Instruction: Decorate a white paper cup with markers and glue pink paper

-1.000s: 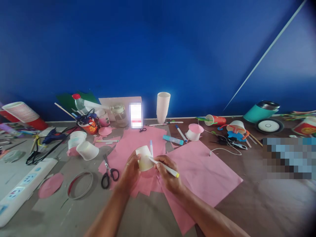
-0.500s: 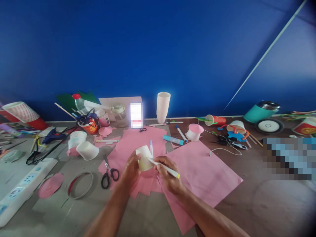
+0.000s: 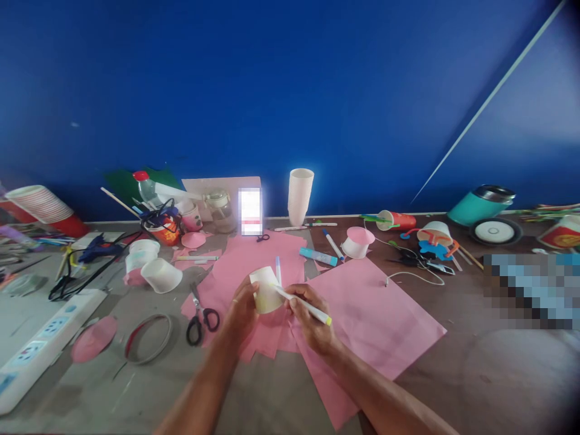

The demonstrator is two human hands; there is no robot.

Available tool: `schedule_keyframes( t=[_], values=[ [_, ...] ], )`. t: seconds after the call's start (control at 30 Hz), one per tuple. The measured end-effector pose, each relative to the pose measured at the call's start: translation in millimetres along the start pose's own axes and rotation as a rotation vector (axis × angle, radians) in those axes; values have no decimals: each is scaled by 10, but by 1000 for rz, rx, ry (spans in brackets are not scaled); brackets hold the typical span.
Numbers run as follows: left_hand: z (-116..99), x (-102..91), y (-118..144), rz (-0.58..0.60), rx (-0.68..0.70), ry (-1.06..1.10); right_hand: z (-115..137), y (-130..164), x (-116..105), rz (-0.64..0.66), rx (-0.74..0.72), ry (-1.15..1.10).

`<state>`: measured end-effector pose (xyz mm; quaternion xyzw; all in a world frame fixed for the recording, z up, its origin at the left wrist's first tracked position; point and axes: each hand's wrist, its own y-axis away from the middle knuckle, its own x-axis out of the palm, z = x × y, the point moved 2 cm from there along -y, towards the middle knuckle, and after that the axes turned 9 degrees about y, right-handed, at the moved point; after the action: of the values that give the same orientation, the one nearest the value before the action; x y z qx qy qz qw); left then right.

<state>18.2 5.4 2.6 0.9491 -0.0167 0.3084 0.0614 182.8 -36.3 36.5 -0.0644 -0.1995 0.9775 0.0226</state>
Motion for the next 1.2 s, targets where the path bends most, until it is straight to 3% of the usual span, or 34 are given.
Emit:
schedule_keyframes(
  t=[0.27, 1.2],
  values=[
    [31, -80, -16, -29, 11, -13, -71, 43, 0, 35, -40, 69],
    [-46, 93, 22, 1, -17, -13, -60, 51, 15, 45, 4, 58]
  ],
)
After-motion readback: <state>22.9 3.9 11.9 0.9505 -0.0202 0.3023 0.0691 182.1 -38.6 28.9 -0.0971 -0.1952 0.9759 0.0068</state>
